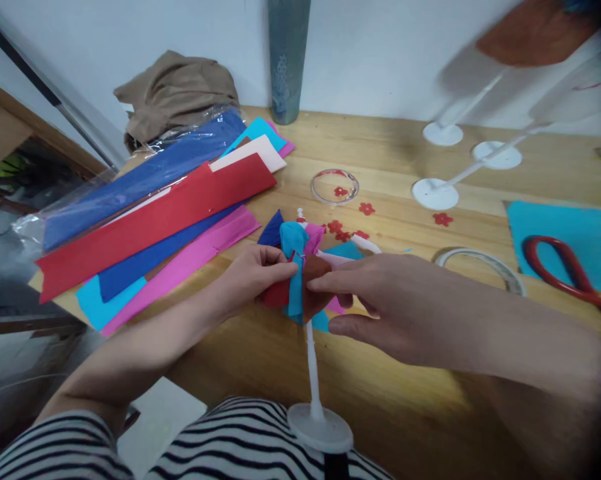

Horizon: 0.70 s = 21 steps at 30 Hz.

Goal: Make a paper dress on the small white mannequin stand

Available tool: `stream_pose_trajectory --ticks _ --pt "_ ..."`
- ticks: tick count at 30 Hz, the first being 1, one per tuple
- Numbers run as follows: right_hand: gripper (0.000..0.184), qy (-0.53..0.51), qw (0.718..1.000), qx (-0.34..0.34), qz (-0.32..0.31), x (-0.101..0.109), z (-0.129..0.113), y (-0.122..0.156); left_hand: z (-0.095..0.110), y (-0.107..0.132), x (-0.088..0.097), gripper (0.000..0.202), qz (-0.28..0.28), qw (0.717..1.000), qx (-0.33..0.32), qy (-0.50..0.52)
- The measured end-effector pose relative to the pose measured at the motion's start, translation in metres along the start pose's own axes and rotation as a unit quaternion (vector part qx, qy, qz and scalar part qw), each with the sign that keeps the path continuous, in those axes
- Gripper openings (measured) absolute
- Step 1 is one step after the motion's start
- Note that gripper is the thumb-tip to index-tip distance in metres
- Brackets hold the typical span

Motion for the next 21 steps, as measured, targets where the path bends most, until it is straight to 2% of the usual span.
stream_pose_trajectory --ticks 4,7,12,17,21 --pt "0.024 0.035 0.997 -0.053 0.033 0.001 0.013 0.002 0.000 0.000 0.000 0.036 -0.001 1.000 -0.003 0.005" --pt "0.022 0.072 0.993 -0.087 0.015 -0.003 0.017 0.001 0.000 -0.001 0.000 0.037 -0.001 1.000 0.001 0.006" --pt "0.022 0.099 0.993 -0.067 0.006 -0.010 0.011 -0.001 -0.001 -0.003 0.001 0.038 -0.003 1.000 0.005 0.009" --pt "0.023 0.133 0.990 -0.025 0.049 -0.015 0.010 0.003 -0.004 -0.003 0.003 0.035 0.008 0.999 0.024 0.025" --pt "0.035 0.165 0.983 -0.002 0.083 -0.014 0.004 0.008 -0.004 -0.004 0.002 0.034 0.005 1.000 0.020 0.023"
Point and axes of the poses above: each hand's wrist, its own y-axis away from the middle knuckle, its own x-axis out of the back of the hand, z = x × y, the point moved 4 cm from there along -y, towards the middle knuckle, and after that the axes turned 6 degrees about -z, right-handed, at the moved point
